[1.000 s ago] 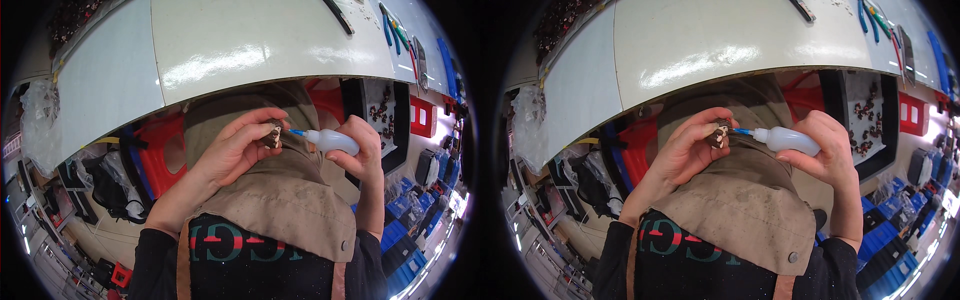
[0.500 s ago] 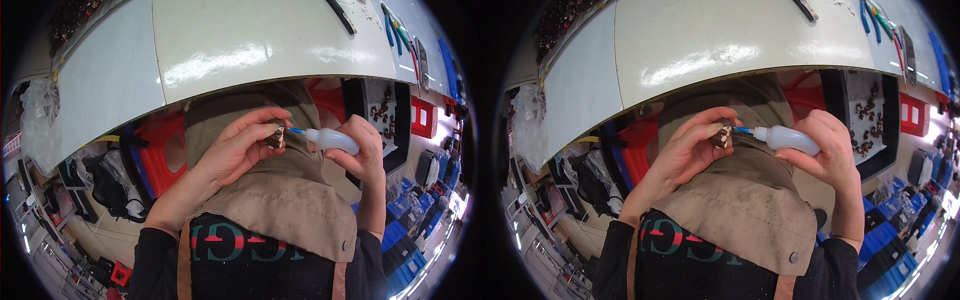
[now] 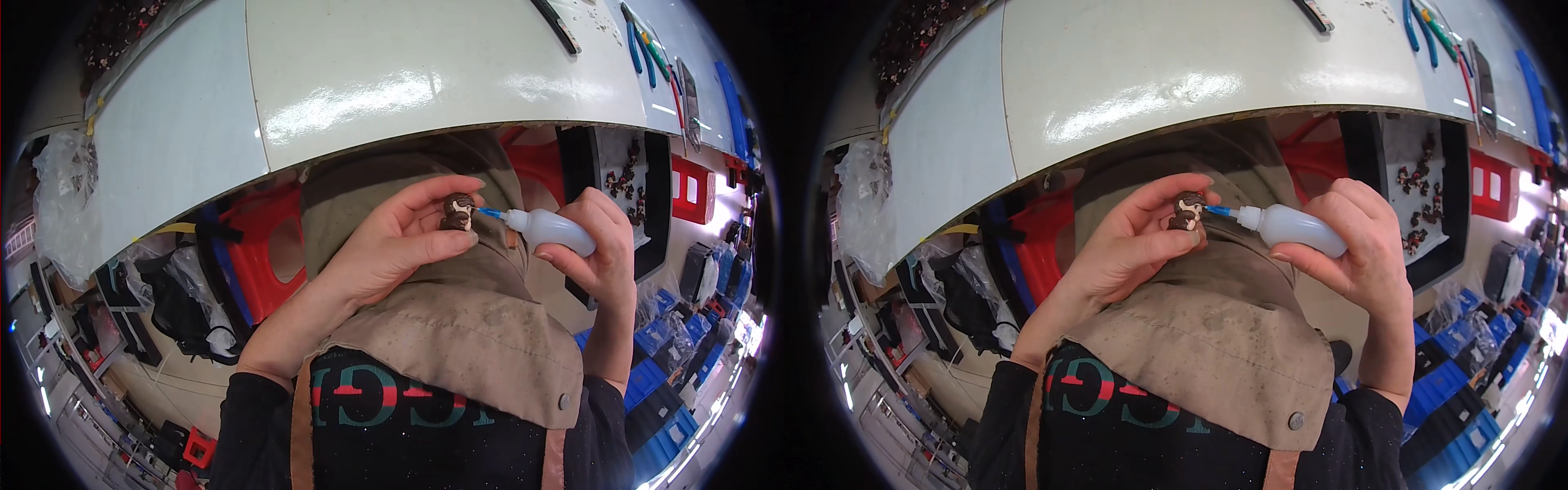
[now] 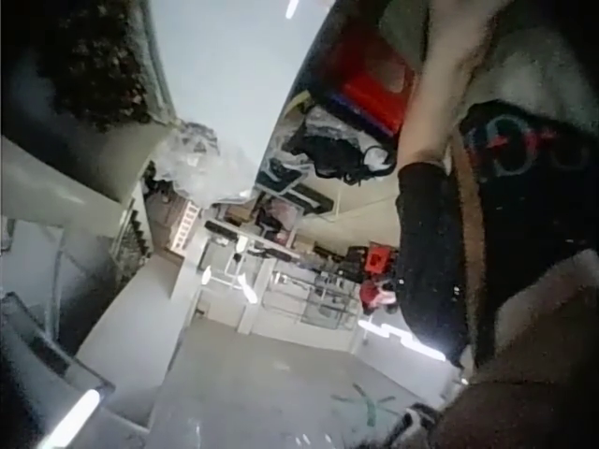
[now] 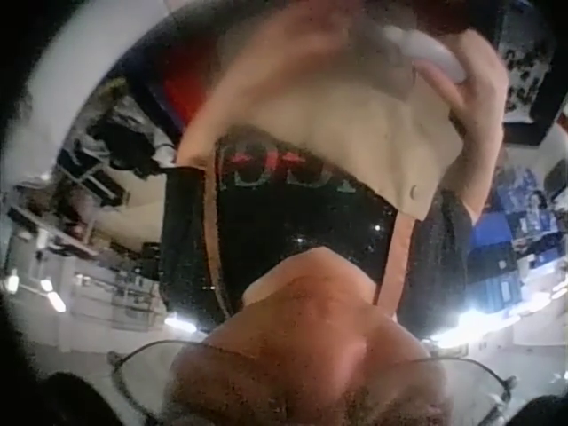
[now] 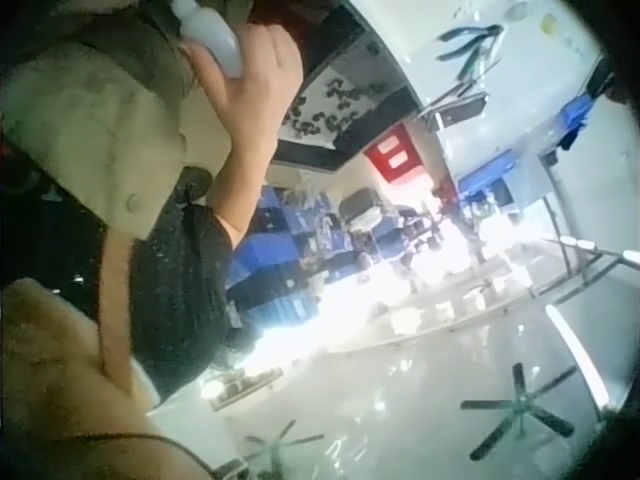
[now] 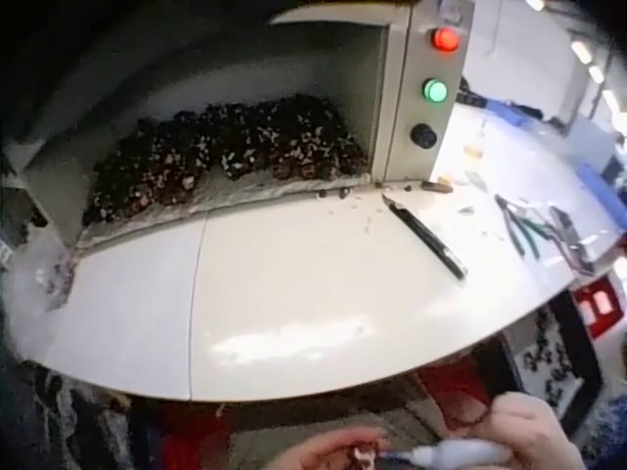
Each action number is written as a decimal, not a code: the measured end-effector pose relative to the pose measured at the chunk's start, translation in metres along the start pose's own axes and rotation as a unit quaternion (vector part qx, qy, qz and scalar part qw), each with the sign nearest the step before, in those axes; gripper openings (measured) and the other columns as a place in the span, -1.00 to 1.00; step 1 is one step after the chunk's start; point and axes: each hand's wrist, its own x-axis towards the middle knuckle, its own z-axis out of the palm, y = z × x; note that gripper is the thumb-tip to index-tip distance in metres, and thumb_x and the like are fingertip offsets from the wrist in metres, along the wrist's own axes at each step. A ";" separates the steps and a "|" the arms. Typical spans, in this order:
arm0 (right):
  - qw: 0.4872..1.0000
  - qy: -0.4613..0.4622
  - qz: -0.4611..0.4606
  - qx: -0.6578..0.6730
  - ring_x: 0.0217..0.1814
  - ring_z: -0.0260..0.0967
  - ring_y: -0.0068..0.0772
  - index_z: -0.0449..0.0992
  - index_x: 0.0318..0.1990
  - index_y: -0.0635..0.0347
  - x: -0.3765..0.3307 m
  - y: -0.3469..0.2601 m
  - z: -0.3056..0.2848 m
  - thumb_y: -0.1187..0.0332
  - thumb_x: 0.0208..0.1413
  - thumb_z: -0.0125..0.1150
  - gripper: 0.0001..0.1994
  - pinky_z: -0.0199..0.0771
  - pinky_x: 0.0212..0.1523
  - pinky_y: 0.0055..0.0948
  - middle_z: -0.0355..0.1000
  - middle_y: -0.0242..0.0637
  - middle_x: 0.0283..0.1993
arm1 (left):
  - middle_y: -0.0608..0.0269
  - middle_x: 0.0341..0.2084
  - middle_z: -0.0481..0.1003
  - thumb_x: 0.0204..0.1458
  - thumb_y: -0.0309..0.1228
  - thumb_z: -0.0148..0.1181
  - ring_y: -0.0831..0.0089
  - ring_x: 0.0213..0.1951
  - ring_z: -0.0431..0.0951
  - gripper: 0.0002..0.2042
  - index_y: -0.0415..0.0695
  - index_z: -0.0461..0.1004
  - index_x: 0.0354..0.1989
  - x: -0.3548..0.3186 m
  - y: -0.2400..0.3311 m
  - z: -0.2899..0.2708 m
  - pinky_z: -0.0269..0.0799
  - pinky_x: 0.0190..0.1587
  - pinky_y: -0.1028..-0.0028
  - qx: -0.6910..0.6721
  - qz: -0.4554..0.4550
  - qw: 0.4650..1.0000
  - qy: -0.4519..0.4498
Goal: Assembling small plastic figurines by applying glue and attaching components at a factory workbench.
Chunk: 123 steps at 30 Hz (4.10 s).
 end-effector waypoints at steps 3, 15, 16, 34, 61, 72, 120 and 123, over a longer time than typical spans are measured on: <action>1.000 0.002 -0.006 -0.006 -0.51 0.25 -0.32 0.46 -0.45 0.26 0.001 0.001 -0.003 0.01 -0.28 0.39 -0.54 0.19 -0.51 -0.42 0.28 -0.28 -0.54 | 0.21 -0.01 0.36 -0.01 -0.59 0.16 0.53 -0.12 0.45 -0.50 -0.15 0.25 0.16 0.002 0.002 0.001 0.39 0.02 0.48 -0.013 -0.017 1.000 0.002; 0.984 0.066 0.067 0.150 -0.46 0.27 -0.40 0.44 -0.43 0.23 -0.005 0.027 -0.020 0.19 -0.18 0.39 -0.68 0.23 -0.44 -0.49 0.31 -0.34 -0.49 | 0.21 -0.01 0.36 0.07 -0.51 0.11 0.49 -0.09 0.46 -0.54 -0.15 0.22 0.18 0.007 0.004 0.003 0.36 0.05 0.45 0.002 -0.006 1.000 0.009; 0.968 0.111 0.086 0.208 -0.44 0.27 -0.47 0.44 -0.40 0.25 -0.007 0.034 -0.021 0.21 -0.12 0.36 -0.70 0.23 -0.42 -0.53 0.32 -0.37 -0.47 | 0.20 0.00 0.36 0.08 -0.50 0.10 0.48 -0.08 0.45 -0.54 -0.15 0.21 0.19 0.004 0.004 0.003 0.36 0.06 0.45 0.007 -0.006 1.000 0.015; 0.920 0.379 0.016 -0.093 0.01 0.33 -0.34 0.31 0.05 0.30 0.115 0.126 -0.046 0.19 0.04 0.27 -0.50 0.30 0.03 -0.45 0.37 -0.13 -0.01 | 0.03 0.05 0.32 0.16 -0.21 0.01 0.33 0.02 0.42 -0.50 -0.17 0.13 0.21 0.005 0.006 0.008 0.32 0.09 0.37 0.000 0.013 0.999 -0.044; 0.976 0.030 -0.193 0.091 -0.25 0.37 -0.22 0.46 -0.26 0.23 0.036 -0.001 0.034 0.25 -0.27 0.38 -0.62 0.38 -0.25 -0.35 0.42 -0.30 -0.28 | 0.13 -0.10 0.41 0.10 -0.19 0.13 0.48 -0.03 0.39 -0.26 -0.08 -0.18 0.34 0.008 -0.002 0.011 0.26 0.07 0.50 0.009 -0.022 0.997 -0.072; 0.979 0.007 -0.196 0.058 -0.23 0.35 -0.23 0.46 -0.29 0.24 0.031 -0.001 0.031 0.26 -0.28 0.37 -0.63 0.40 -0.23 -0.35 0.39 -0.30 -0.28 | 0.22 -0.21 0.42 0.12 -0.18 0.09 0.51 -0.09 0.40 -0.30 -0.11 -0.15 0.33 0.007 -0.008 0.017 0.31 0.01 0.48 0.014 -0.024 0.998 -0.049; 0.968 -0.074 -0.154 0.185 -0.25 0.39 -0.21 0.49 -0.23 0.19 0.038 0.016 0.028 0.29 -0.17 0.35 -0.68 0.38 -0.22 -0.31 0.44 -0.29 -0.33 | 0.08 -0.13 0.43 0.18 -0.32 0.02 0.47 -0.03 0.41 -0.39 -0.11 -0.15 0.31 0.010 -0.014 0.016 0.28 0.06 0.47 0.103 0.052 0.993 -0.021; 0.968 -0.061 -0.165 0.181 -0.28 0.39 -0.24 0.49 -0.21 0.20 0.037 0.016 0.030 0.34 -0.22 0.39 -0.65 0.39 -0.28 -0.34 0.45 -0.30 -0.33 | 0.08 -0.13 0.43 0.17 -0.34 0.03 0.48 -0.04 0.40 -0.38 -0.12 -0.16 0.31 0.010 -0.012 0.017 0.27 0.07 0.47 0.104 0.049 0.993 -0.023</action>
